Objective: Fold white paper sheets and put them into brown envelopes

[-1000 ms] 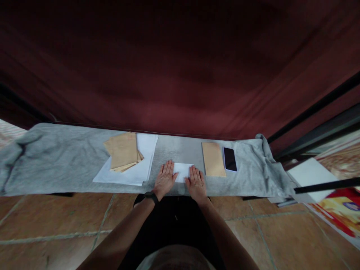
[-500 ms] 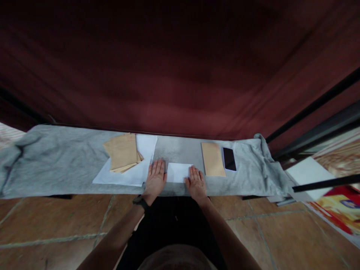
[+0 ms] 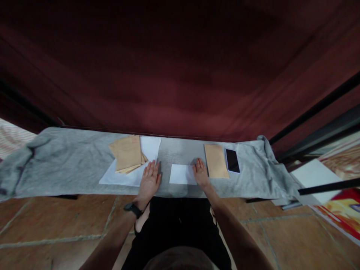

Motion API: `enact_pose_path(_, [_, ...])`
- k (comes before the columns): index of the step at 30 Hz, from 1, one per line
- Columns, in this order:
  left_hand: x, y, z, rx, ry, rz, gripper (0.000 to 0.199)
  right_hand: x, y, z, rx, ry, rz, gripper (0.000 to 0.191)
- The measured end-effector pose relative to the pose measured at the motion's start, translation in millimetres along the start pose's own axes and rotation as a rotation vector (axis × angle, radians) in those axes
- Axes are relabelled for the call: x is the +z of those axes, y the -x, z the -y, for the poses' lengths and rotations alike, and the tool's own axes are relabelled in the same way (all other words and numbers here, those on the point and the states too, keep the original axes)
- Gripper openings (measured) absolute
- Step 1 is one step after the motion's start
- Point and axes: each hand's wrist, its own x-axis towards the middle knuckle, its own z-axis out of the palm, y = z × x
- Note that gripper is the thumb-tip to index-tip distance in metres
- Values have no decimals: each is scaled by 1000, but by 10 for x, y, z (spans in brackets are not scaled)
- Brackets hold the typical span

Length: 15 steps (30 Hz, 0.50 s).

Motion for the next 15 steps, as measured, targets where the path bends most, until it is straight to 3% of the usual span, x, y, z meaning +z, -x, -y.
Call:
enact_pose_path(9, [172, 100, -381, 110, 3, 100, 56, -40, -140, -234, 104, -91, -71, 60])
enact_pose_path(15, [182, 41, -776, 263, 23, 138, 56, -45, -54, 33, 94, -104, -37, 56])
